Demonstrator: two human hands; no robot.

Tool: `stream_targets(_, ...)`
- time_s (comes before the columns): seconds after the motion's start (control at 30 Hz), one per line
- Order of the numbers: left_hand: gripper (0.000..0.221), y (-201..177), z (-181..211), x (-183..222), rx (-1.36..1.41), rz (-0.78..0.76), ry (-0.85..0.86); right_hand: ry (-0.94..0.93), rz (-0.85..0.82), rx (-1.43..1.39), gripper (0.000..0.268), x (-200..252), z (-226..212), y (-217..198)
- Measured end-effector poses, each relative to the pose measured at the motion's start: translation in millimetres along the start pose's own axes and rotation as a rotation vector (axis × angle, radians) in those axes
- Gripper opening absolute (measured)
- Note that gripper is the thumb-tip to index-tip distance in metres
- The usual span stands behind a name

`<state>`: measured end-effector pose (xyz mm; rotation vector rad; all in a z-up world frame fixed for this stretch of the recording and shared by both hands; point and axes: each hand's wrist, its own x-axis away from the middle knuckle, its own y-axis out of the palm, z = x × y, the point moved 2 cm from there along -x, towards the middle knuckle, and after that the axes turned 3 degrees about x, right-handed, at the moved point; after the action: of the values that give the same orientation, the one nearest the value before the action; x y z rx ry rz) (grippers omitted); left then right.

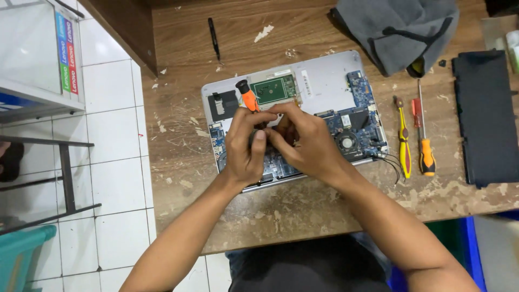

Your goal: Securing a storage drive or internal component inside a laptop using a screwdriver and screws.

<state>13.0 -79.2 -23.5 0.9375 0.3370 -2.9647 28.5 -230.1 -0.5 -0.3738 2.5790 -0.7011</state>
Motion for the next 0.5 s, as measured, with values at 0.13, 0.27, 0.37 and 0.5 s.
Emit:
stream_targets(0.13,0.030,3,-12,3,-0.034,0.016,0.070,-0.029,0.015,-0.018,0.021,1,7,1)
stream_targets(0.27,0.029,4,-17,7,0.024,0.010,0.077,-0.070,0.089,-0.055,0.018,1,0,0)
stream_targets(0.37,0.029,4,-23,10,0.026,-0.008,0.094,-0.128,0.187,-0.016,0.021,7,-11,-11)
stream_targets(0.5,0.023,9,-31,18,0.056,-0.044,0.083,-0.365,0.247,-0.284,0.017,26,-65,-47)
